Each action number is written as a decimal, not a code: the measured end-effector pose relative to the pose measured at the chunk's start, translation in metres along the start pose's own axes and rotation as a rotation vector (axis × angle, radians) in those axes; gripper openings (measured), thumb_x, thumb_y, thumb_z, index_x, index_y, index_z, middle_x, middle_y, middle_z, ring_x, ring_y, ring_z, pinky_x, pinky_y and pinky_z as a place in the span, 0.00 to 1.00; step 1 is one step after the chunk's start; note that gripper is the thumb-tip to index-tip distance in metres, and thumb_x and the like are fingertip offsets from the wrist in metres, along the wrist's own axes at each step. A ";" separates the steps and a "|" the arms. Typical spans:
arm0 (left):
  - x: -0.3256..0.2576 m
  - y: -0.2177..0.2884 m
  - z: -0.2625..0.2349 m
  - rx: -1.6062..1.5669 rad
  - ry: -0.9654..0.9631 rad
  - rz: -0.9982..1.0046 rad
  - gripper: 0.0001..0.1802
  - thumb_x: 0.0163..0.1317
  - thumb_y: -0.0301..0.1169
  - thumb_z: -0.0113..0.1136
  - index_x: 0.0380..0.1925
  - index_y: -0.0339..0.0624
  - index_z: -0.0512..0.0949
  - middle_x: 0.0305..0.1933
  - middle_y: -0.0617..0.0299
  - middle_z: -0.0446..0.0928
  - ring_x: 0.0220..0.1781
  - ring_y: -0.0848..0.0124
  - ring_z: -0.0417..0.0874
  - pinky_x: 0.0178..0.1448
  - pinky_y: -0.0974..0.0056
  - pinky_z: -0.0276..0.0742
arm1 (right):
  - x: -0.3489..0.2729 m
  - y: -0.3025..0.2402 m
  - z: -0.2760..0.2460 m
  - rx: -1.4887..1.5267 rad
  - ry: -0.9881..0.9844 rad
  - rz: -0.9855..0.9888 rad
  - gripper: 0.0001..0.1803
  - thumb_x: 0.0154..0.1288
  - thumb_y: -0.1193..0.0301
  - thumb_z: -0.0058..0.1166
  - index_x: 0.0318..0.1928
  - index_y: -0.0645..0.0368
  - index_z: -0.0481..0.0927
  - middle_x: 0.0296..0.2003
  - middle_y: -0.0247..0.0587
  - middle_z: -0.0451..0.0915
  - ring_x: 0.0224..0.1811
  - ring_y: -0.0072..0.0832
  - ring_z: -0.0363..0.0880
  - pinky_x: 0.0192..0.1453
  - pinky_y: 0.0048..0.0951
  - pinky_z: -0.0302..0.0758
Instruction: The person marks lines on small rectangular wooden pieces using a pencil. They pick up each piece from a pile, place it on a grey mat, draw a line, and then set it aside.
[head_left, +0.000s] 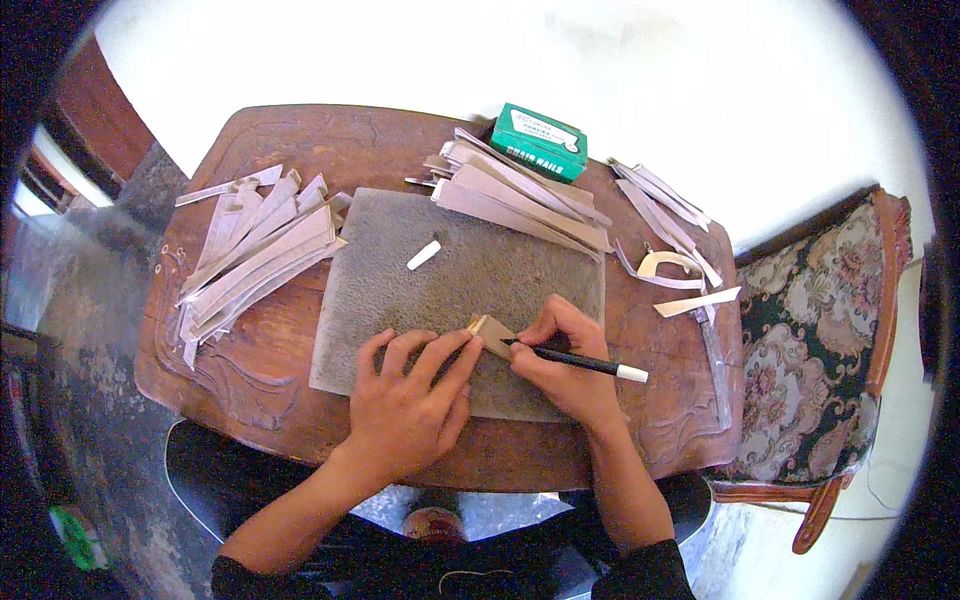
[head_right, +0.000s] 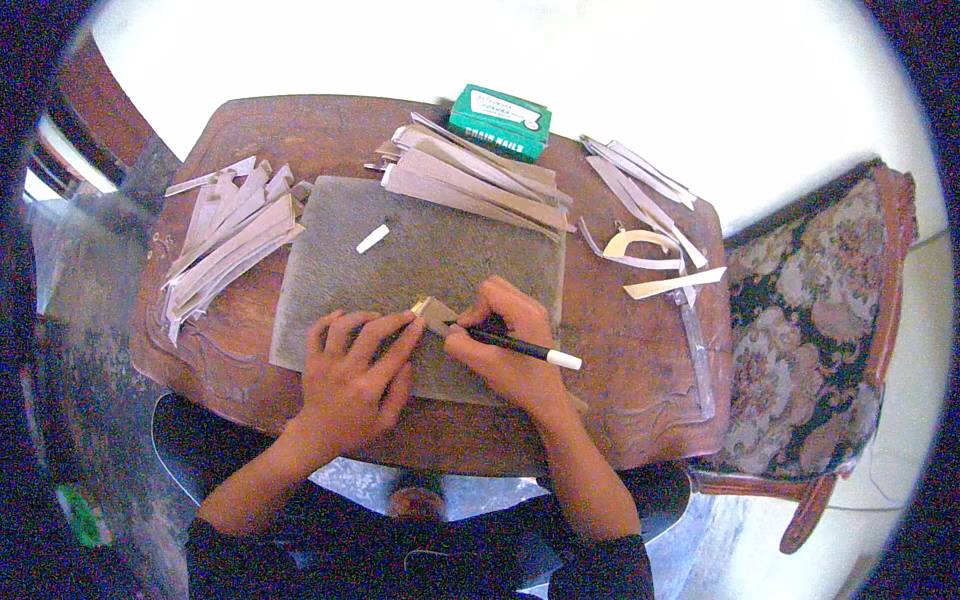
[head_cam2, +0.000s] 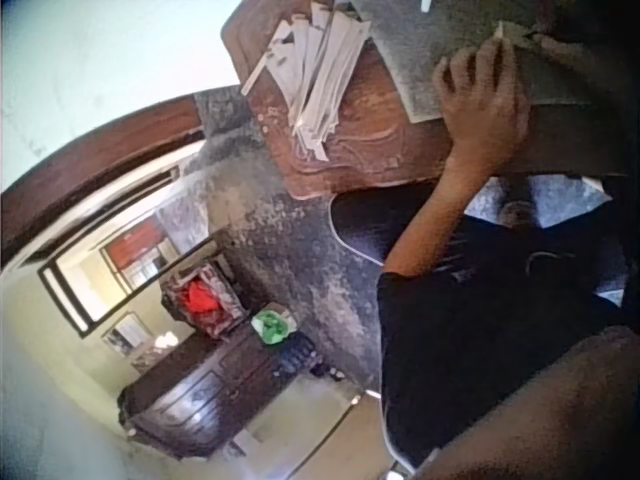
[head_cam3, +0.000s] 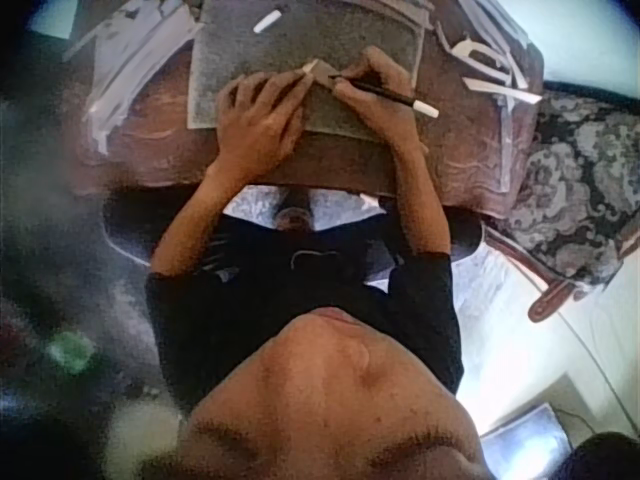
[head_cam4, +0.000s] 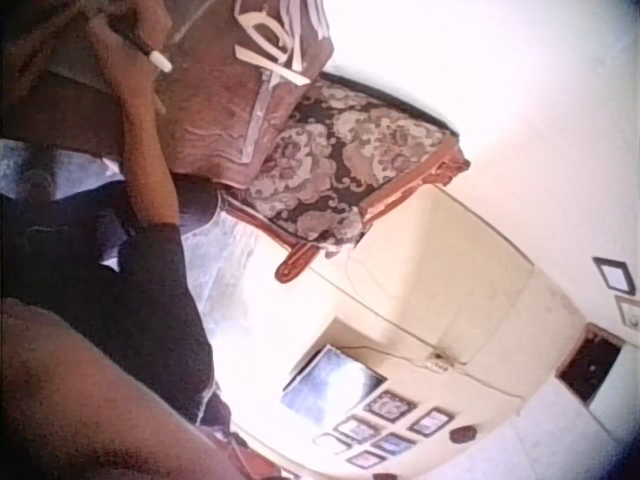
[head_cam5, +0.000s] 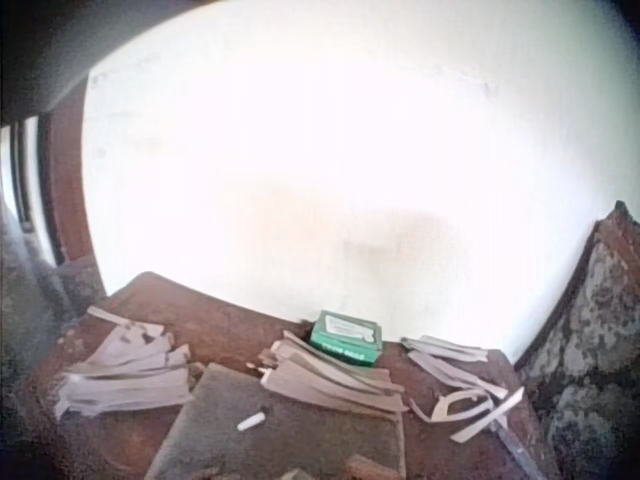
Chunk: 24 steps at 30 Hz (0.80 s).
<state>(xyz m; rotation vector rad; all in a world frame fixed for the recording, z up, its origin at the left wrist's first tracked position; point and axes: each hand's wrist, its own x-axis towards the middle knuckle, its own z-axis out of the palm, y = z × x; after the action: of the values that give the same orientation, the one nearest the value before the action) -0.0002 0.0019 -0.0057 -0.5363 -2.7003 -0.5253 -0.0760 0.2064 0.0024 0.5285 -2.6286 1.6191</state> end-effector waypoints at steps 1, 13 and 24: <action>0.000 0.000 -0.001 0.002 -0.004 -0.002 0.26 0.57 0.37 0.61 0.58 0.48 0.80 0.61 0.67 0.75 0.61 0.64 0.71 0.68 0.46 0.61 | 0.001 -0.001 0.000 0.003 -0.006 0.003 0.13 0.46 0.72 0.68 0.25 0.62 0.74 0.24 0.40 0.72 0.26 0.30 0.73 0.31 0.31 0.70; 0.000 0.000 -0.002 -0.003 -0.013 -0.003 0.26 0.58 0.37 0.61 0.59 0.48 0.79 0.62 0.67 0.75 0.62 0.63 0.71 0.68 0.46 0.61 | 0.002 0.000 0.000 0.013 -0.018 -0.029 0.12 0.46 0.75 0.66 0.24 0.62 0.73 0.24 0.40 0.71 0.26 0.31 0.72 0.31 0.31 0.69; 0.000 0.000 -0.002 -0.003 -0.025 -0.003 0.27 0.57 0.37 0.61 0.59 0.48 0.79 0.62 0.67 0.74 0.62 0.63 0.70 0.68 0.46 0.61 | 0.002 -0.004 -0.001 -0.013 -0.045 -0.022 0.12 0.47 0.77 0.66 0.24 0.62 0.72 0.26 0.38 0.74 0.29 0.26 0.74 0.33 0.27 0.69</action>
<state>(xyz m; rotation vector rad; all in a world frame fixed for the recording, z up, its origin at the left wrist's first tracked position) 0.0000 0.0013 -0.0041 -0.5437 -2.7250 -0.5269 -0.0774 0.2054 0.0068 0.5979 -2.6527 1.6015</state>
